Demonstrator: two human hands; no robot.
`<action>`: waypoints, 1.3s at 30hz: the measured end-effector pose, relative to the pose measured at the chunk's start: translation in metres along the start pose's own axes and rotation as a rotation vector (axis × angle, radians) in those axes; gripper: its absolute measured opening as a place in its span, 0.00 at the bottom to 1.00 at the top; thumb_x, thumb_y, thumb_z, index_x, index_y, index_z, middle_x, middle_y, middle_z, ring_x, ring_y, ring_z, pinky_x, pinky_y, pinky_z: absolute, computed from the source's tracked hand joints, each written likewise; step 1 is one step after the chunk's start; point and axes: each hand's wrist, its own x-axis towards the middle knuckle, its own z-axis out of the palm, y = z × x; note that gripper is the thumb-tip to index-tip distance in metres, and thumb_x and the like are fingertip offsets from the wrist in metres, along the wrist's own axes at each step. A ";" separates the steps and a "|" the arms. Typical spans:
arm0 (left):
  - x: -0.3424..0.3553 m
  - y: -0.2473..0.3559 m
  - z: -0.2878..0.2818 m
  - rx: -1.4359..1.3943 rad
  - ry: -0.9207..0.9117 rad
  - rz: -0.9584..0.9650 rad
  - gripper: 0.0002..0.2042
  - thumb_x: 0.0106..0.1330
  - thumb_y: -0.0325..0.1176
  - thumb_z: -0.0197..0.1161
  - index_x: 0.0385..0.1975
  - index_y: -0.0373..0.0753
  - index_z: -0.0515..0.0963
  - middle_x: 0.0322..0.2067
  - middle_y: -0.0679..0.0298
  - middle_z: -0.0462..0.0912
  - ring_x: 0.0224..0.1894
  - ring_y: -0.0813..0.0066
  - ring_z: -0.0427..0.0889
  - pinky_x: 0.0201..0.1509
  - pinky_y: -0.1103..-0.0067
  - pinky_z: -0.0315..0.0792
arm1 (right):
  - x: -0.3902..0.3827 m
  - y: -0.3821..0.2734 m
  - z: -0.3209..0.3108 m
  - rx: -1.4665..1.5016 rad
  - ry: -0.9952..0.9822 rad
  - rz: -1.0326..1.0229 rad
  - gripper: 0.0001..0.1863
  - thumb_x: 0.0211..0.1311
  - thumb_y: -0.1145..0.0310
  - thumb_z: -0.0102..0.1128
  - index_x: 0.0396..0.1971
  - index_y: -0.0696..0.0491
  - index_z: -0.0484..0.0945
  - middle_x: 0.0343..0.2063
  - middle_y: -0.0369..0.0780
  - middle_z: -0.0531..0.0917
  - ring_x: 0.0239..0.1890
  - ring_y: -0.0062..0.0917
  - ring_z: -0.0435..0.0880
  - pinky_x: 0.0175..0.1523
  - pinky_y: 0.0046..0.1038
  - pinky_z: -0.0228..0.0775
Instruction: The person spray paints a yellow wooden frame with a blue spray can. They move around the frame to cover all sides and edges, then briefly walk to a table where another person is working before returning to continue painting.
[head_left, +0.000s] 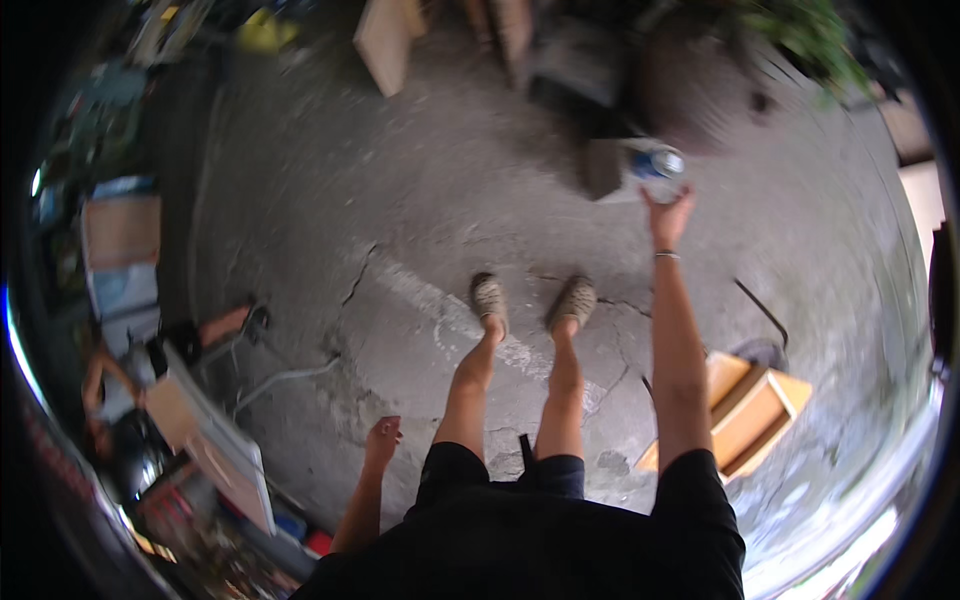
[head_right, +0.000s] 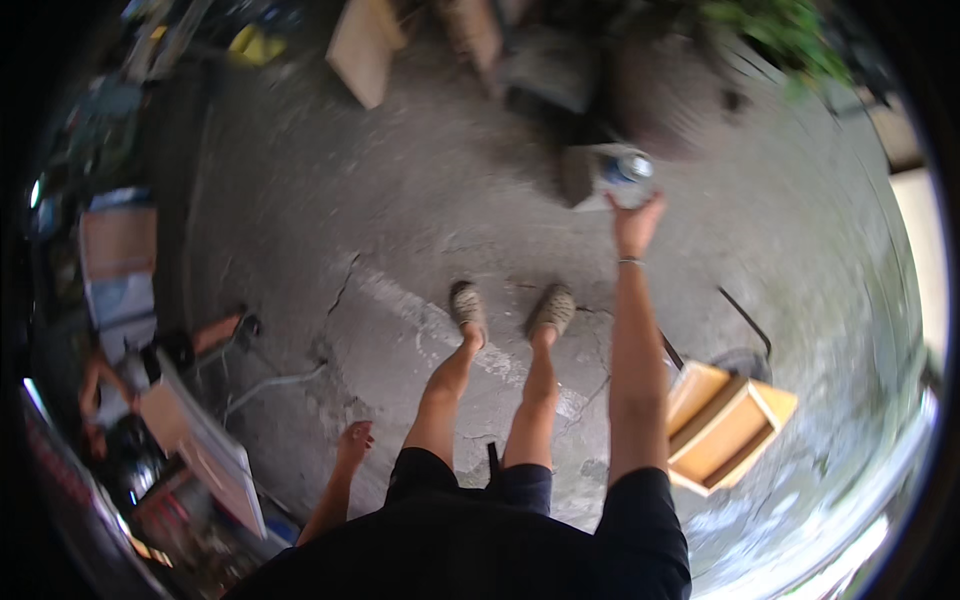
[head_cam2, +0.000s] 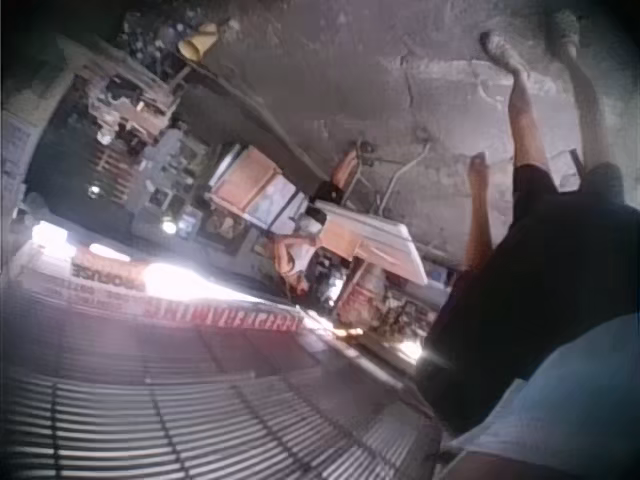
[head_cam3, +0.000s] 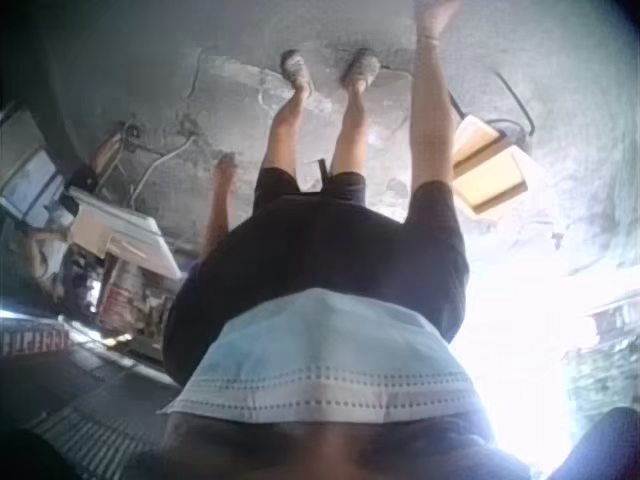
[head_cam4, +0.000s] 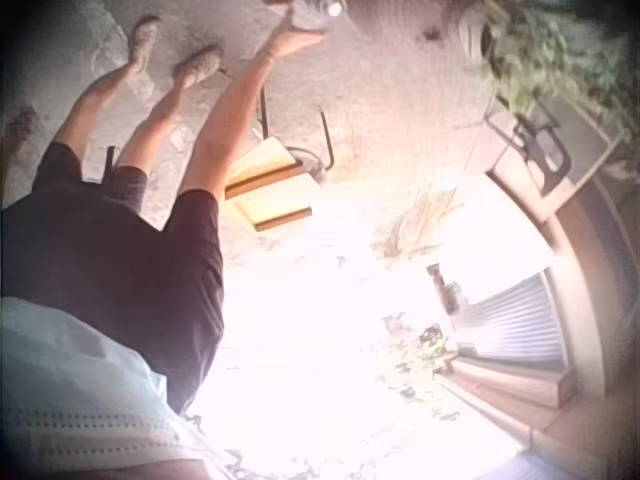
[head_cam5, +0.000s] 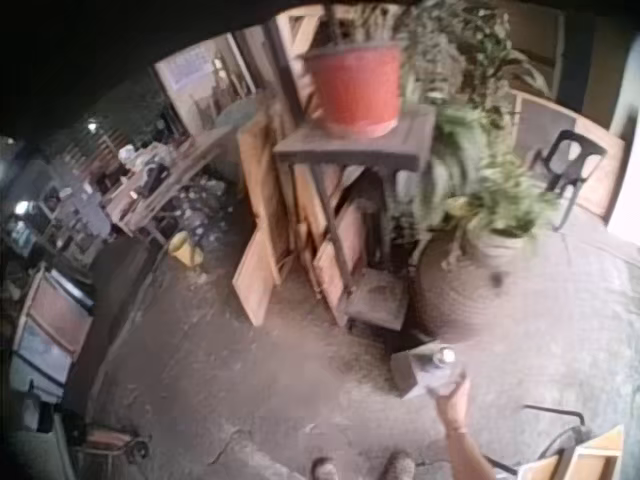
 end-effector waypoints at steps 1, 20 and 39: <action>-0.015 -0.049 -0.001 -0.374 -0.067 -0.154 0.14 0.76 0.43 0.61 0.45 0.37 0.83 0.31 0.61 0.85 0.30 0.73 0.85 0.31 0.72 0.79 | 0.007 -0.004 0.028 -0.041 -0.026 0.001 0.56 0.47 0.48 0.84 0.67 0.65 0.62 0.62 0.55 0.74 0.63 0.48 0.74 0.68 0.41 0.67; -0.105 -0.044 0.105 -0.266 0.012 -0.239 0.24 0.69 0.58 0.59 0.50 0.45 0.85 0.44 0.50 0.89 0.48 0.51 0.87 0.56 0.64 0.79 | -0.054 -0.159 -0.104 1.315 -0.312 0.270 0.30 0.65 0.52 0.71 0.58 0.61 0.78 0.56 0.51 0.82 0.59 0.42 0.82 0.71 0.41 0.69; 0.056 -0.129 -0.235 -0.849 0.653 -0.018 0.25 0.70 0.55 0.59 0.45 0.36 0.84 0.43 0.47 0.88 0.47 0.47 0.87 0.52 0.62 0.79 | -0.412 -0.714 -0.098 1.101 -1.218 0.085 0.37 0.67 0.32 0.56 0.56 0.51 0.74 0.39 0.41 0.83 0.38 0.32 0.84 0.46 0.35 0.80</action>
